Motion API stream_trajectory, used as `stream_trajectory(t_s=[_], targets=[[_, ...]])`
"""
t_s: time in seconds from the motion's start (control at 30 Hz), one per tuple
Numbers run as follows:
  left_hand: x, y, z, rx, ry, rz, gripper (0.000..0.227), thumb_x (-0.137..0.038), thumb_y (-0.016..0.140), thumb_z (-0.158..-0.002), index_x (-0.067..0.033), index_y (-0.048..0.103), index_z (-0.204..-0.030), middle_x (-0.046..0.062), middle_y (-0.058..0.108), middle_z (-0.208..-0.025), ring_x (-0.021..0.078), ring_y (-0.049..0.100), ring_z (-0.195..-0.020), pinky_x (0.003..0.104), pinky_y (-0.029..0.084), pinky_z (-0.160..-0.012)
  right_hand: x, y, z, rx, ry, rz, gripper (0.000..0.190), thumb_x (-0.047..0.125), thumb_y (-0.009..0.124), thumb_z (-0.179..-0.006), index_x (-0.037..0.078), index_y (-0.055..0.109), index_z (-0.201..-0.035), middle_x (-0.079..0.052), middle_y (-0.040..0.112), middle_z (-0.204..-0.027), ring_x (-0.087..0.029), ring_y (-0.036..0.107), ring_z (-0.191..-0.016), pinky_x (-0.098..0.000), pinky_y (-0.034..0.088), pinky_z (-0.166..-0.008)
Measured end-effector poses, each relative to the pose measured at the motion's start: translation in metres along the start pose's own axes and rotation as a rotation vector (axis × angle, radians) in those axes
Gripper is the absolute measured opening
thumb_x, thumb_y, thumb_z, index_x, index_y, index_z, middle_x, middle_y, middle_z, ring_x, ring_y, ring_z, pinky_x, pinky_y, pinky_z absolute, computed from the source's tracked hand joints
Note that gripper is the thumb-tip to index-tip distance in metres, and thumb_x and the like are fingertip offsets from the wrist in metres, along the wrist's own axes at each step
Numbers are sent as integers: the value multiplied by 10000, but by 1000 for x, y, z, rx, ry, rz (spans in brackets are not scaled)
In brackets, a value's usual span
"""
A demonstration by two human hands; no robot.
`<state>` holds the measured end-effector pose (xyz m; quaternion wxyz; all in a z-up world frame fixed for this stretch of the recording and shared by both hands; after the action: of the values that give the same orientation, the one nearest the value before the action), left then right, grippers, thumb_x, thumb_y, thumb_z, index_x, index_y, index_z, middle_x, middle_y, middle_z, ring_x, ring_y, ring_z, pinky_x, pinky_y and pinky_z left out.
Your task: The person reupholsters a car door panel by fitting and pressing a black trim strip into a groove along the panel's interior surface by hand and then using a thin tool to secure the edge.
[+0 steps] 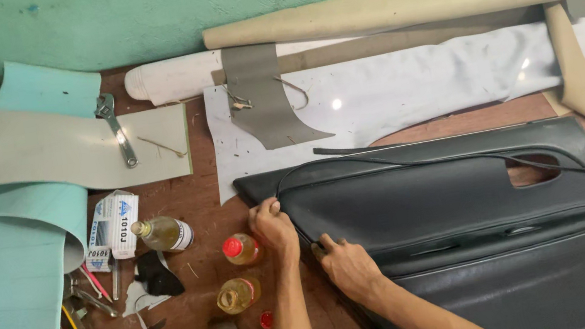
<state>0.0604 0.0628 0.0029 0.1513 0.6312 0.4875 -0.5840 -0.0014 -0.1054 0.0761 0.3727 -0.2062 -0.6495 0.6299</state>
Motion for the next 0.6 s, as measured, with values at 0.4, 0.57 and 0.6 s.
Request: stream_trajectory(t_s=[0.4,0.57,0.6], targets=[[-5,-3,-10,69,-193,-43,235,91,642,-747,-75,760,-864,130,673,-879,301,705,-781,412,556,-709,-45,-26,-52,0,77,-218,132,137,684,-889,141,795,-958,-176,728,-920,-383,718,-824,-492,580,-745],[-21,-11,-10,30,-111,-94,278,132,650,-741,-71,796,-863,134,674,-853,301,681,-787,410,537,-708,-54,-61,-98,-295,64,-237,298,88,643,-878,148,758,-1147,-140,708,-1076,-378,686,-906,-477,567,-781],[-21,-11,-8,44,-117,-60,330,165,616,-725,-61,789,-889,133,668,-844,277,691,-771,388,544,-704,-52,-67,-104,-366,27,-224,367,57,608,-872,151,743,-1200,-121,695,-1136,-363,665,-965,-473,564,-807]])
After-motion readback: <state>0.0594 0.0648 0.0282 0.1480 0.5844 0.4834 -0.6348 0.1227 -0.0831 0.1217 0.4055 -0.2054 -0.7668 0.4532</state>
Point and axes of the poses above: each hand's wrist, its own z-axis away from the middle knuckle, its own y-axis out of the palm, x = y × z, the point moved 9 cm from there along -z, towards the middle knuckle
